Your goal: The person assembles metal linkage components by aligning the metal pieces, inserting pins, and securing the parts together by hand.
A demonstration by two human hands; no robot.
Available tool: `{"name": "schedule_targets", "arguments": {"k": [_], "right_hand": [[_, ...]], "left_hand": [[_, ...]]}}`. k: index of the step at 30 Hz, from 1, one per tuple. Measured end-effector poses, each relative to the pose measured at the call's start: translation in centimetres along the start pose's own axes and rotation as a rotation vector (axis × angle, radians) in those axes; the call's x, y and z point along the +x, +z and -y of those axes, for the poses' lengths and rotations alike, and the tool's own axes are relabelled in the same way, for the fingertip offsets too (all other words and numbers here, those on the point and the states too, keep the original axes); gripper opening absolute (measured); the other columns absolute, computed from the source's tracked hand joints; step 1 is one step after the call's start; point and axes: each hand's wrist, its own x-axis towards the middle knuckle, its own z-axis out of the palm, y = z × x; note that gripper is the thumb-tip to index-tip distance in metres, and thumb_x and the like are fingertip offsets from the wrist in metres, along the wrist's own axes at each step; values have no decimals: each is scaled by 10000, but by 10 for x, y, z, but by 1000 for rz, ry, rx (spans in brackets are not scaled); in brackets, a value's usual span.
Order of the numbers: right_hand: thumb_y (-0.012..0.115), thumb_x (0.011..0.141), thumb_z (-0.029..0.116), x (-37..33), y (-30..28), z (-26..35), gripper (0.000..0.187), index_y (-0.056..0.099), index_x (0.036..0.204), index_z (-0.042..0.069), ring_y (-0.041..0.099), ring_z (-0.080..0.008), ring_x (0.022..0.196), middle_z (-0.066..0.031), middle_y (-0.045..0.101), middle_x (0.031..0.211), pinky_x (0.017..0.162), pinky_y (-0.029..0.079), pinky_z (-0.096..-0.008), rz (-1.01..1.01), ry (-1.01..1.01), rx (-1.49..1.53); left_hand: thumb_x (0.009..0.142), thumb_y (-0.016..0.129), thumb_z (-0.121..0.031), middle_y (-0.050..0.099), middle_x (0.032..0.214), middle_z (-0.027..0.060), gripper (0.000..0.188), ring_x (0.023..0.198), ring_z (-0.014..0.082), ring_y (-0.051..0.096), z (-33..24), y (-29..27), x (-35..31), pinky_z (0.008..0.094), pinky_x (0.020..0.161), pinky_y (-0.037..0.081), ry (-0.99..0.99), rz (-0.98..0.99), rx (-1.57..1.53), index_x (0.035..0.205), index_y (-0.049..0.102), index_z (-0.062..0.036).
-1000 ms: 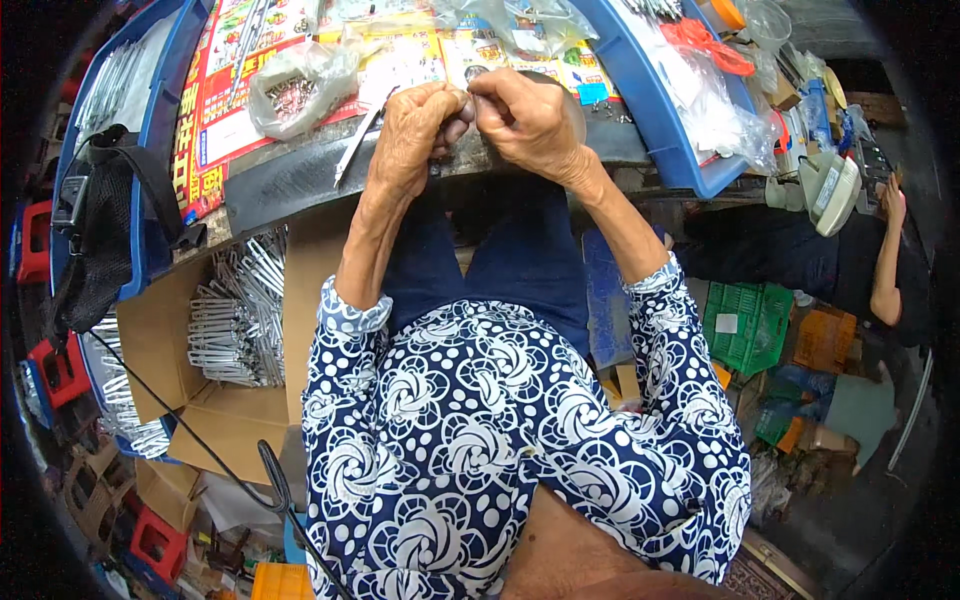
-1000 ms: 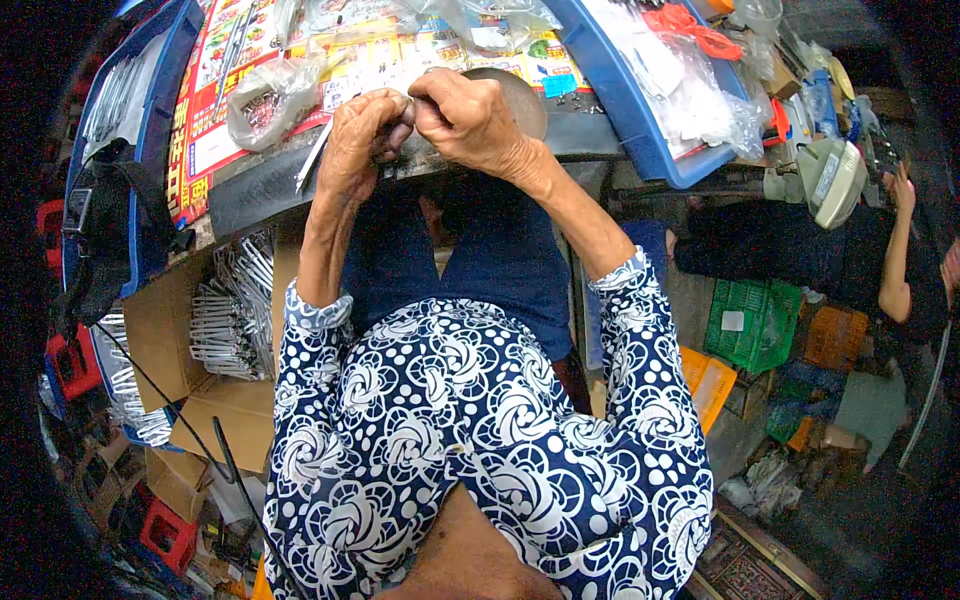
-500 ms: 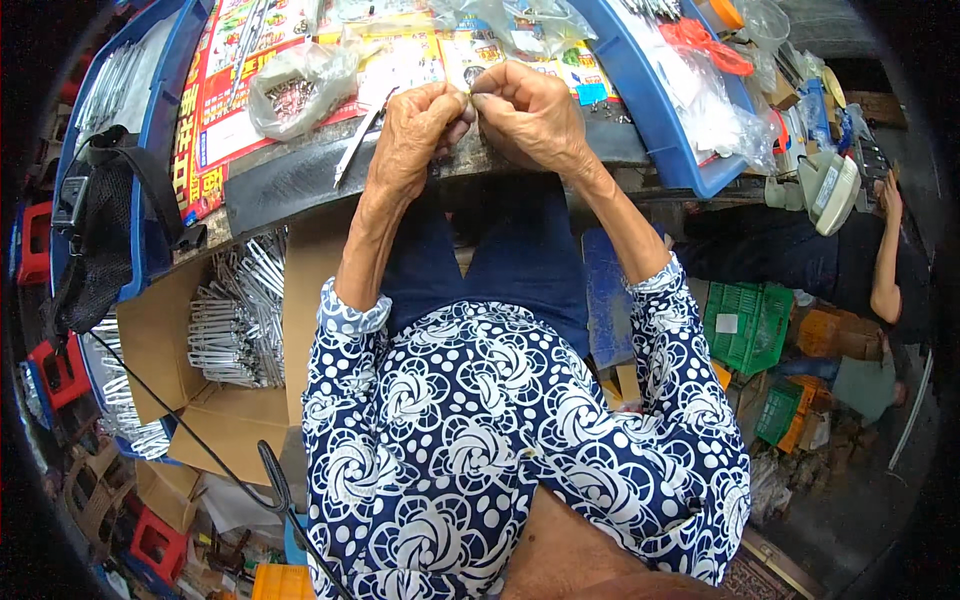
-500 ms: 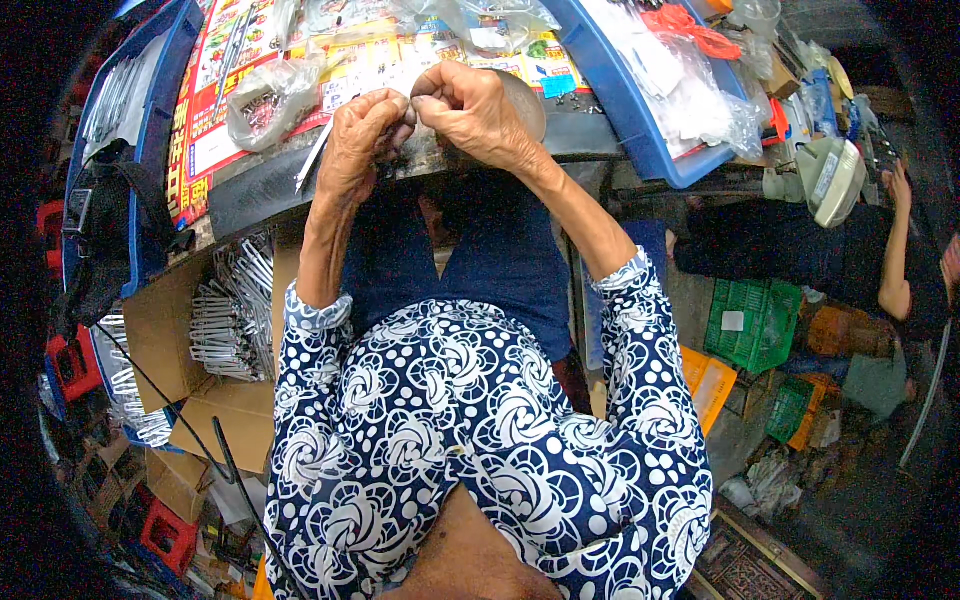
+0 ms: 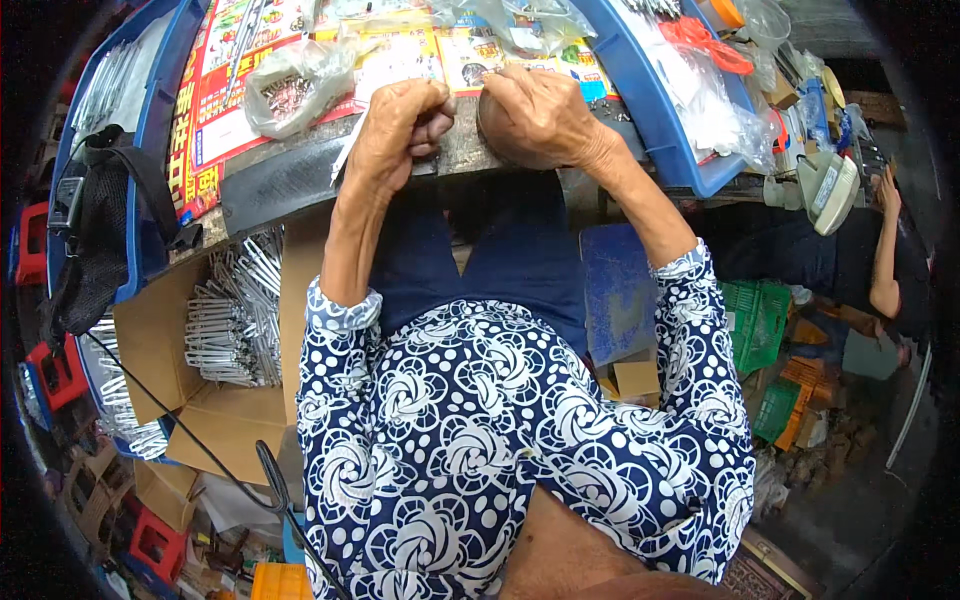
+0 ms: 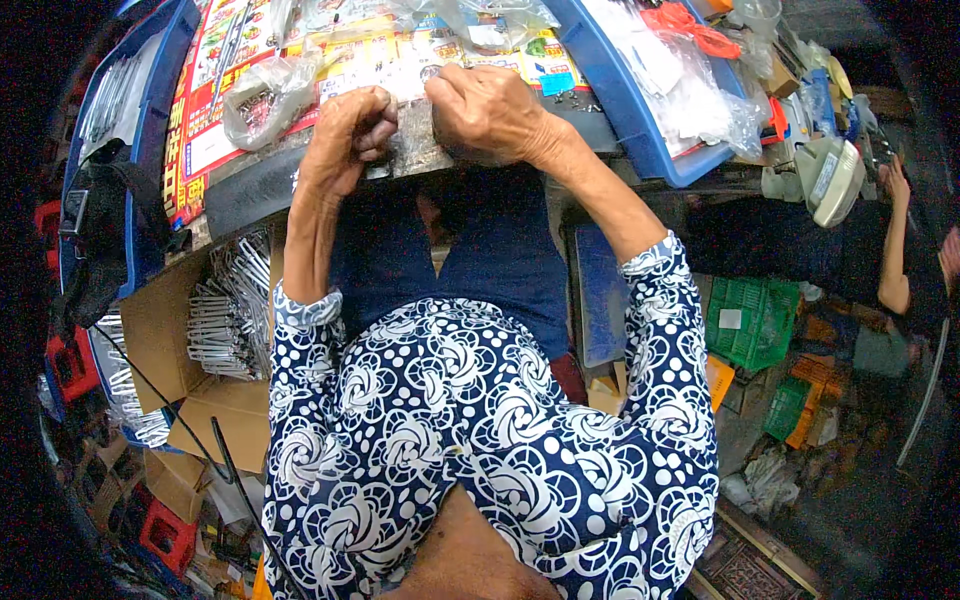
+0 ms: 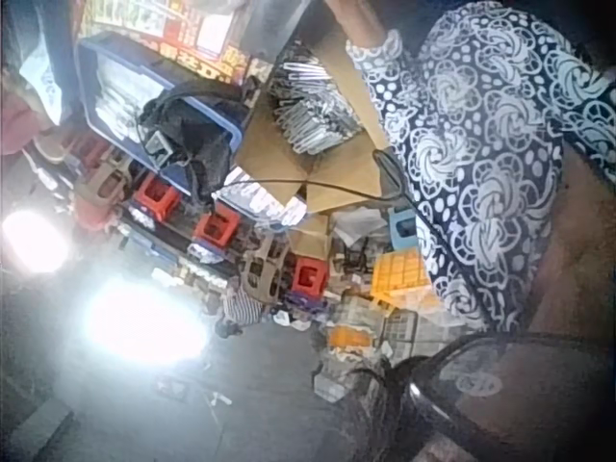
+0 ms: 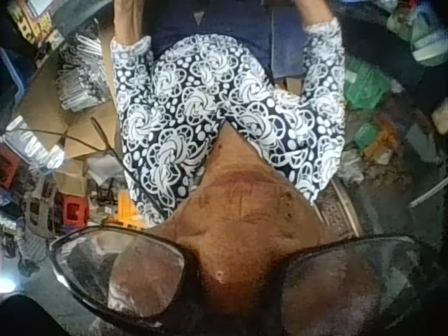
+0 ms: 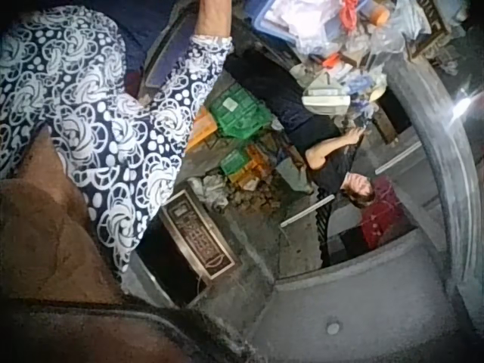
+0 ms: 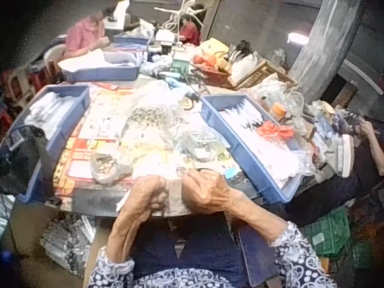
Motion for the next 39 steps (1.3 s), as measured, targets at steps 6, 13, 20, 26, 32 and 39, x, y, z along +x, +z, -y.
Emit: {"name": "schedule_targets", "arguments": {"k": [6, 13, 20, 26, 32, 39], "right_hand": [[546, 712, 45, -3, 9, -2, 92, 516, 788, 2, 564, -217, 558, -110, 549, 653, 500, 450, -292, -56, 396, 278], [539, 779, 67, 6, 12, -4, 101, 547, 808, -28, 536, -71, 548, -51, 581, 667, 506, 428, -174, -24, 926, 934], [545, 764, 55, 11, 10, 0, 98, 555, 815, -29, 531, -71, 543, -53, 579, 666, 496, 420, -176, -110, 1038, 1168], [535, 769, 53, 24, 7, 23, 94, 538, 820, -25, 524, -57, 556, -16, 556, 631, 493, 413, -180, -18, 966, 819], [557, 781, 70, 14, 13, 36, 98, 554, 843, -7, 498, -43, 532, -14, 564, 639, 475, 400, -185, -108, 905, 724], [566, 731, -15, 18, 13, 34, 130, 571, 860, -19, 560, -132, 591, -96, 588, 710, 525, 435, -237, -187, 588, 541]], "left_hand": [[785, 480, -201, 490, 513, 24, 213, 397, 67, 374, 3, 4, 4, 200, 379, 286, 68, -45, 117, 698, 550, -20], [774, 523, -130, 580, 617, 139, 152, 596, 277, 581, 10, 7, 18, 343, 549, 454, 663, -450, 1263, 774, 598, 2], [754, 539, -102, 597, 746, 188, 142, 690, 303, 595, 18, 10, 19, 347, 636, 460, 589, -409, 1269, 822, 596, 8], [742, 551, -135, 584, 594, 128, 172, 542, 163, 568, 16, 16, 14, 287, 534, 445, 487, -386, 663, 764, 594, 30], [754, 576, -83, 575, 596, 31, 111, 505, 55, 476, 13, 18, 5, 181, 448, 369, 332, -284, 258, 768, 606, 22], [792, 563, -120, 538, 600, 25, 145, 448, 32, 403, 10, 13, 0, 153, 393, 292, 177, -256, 62, 797, 572, 24]]}}
